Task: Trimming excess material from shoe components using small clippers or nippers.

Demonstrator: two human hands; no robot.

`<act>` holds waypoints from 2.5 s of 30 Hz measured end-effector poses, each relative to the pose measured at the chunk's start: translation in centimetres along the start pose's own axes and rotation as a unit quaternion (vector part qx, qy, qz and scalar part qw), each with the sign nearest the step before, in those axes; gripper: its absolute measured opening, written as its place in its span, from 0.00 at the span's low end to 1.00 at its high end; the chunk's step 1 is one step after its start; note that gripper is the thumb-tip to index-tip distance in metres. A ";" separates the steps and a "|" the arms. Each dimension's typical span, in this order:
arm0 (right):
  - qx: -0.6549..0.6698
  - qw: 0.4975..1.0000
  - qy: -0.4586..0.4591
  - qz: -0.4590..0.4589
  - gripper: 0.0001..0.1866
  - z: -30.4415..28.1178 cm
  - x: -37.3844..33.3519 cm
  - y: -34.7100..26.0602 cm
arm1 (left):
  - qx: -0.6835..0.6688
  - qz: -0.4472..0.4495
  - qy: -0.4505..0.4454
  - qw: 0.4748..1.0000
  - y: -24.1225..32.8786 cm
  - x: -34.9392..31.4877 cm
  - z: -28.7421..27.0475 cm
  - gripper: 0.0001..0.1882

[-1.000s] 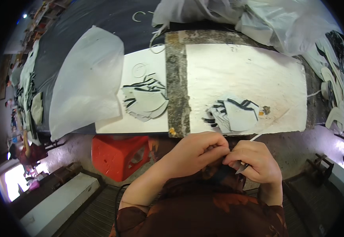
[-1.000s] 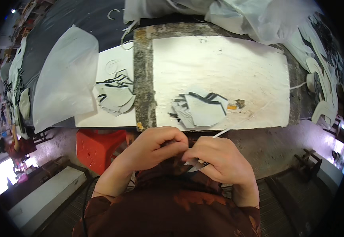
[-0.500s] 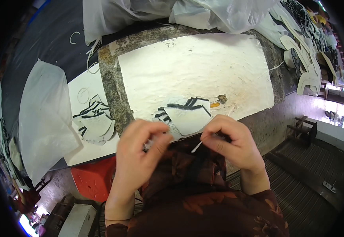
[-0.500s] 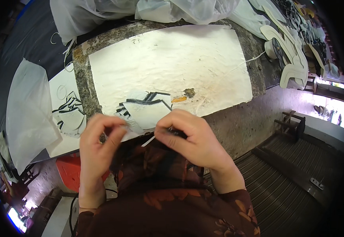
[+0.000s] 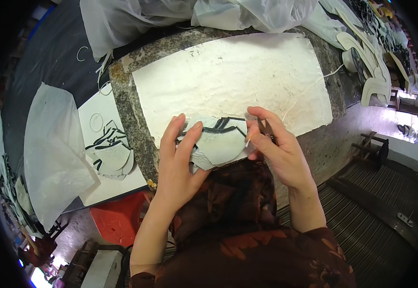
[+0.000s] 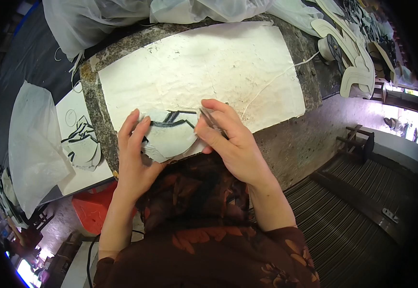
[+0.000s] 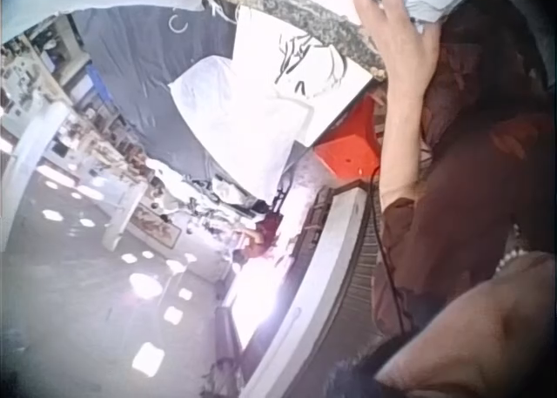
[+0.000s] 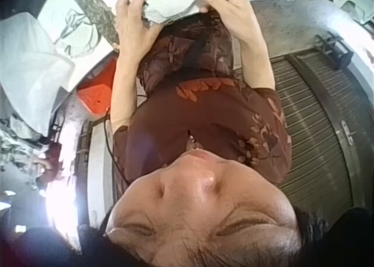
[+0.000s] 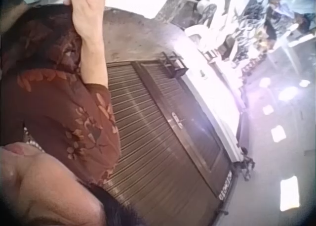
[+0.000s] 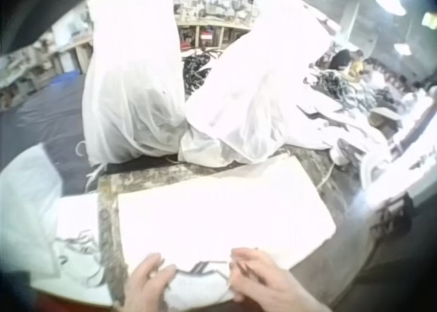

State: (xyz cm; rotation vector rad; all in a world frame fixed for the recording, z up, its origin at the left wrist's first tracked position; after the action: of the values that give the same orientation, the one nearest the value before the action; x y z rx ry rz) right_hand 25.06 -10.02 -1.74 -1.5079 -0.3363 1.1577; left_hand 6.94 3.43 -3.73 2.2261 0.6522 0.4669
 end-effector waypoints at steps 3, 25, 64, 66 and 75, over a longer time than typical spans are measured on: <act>-0.002 0.999 -0.035 0.004 0.11 0.7 0.6 -0.3 | -0.008 0.004 -0.027 1.000 -0.9 0.7 0.4 0.42; -0.023 0.974 0.036 -0.223 0.06 2.8 3.7 -3.0 | 0.052 0.109 0.053 0.991 1.2 5.0 -2.8 0.40; -0.392 0.889 -0.039 -0.233 0.06 4.3 1.1 0.9 | 0.064 0.019 0.000 0.998 0.2 -2.2 -0.3 0.39; -0.392 0.887 -0.023 -0.242 0.06 4.0 1.0 0.6 | 0.043 0.059 0.024 0.997 0.0 -1.4 -0.2 0.33; -0.288 0.946 0.005 -0.149 0.06 3.1 0.4 0.1 | 0.083 0.056 0.094 0.991 -0.3 -2.9 -4.5 0.26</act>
State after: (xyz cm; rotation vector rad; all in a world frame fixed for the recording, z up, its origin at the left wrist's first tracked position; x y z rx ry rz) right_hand 22.70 -7.93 -1.63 -1.8789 -0.9245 0.8430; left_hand 2.20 4.46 -1.34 2.4044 0.6880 0.7086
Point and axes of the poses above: each hand's wrist, its own x-axis towards the middle knuckle, its own z-axis out of the palm, y = z × x, the point moved 4 cm from there along x, towards the middle knuckle, and after that the axes turned 2 degrees about x, right-handed, at the moved point
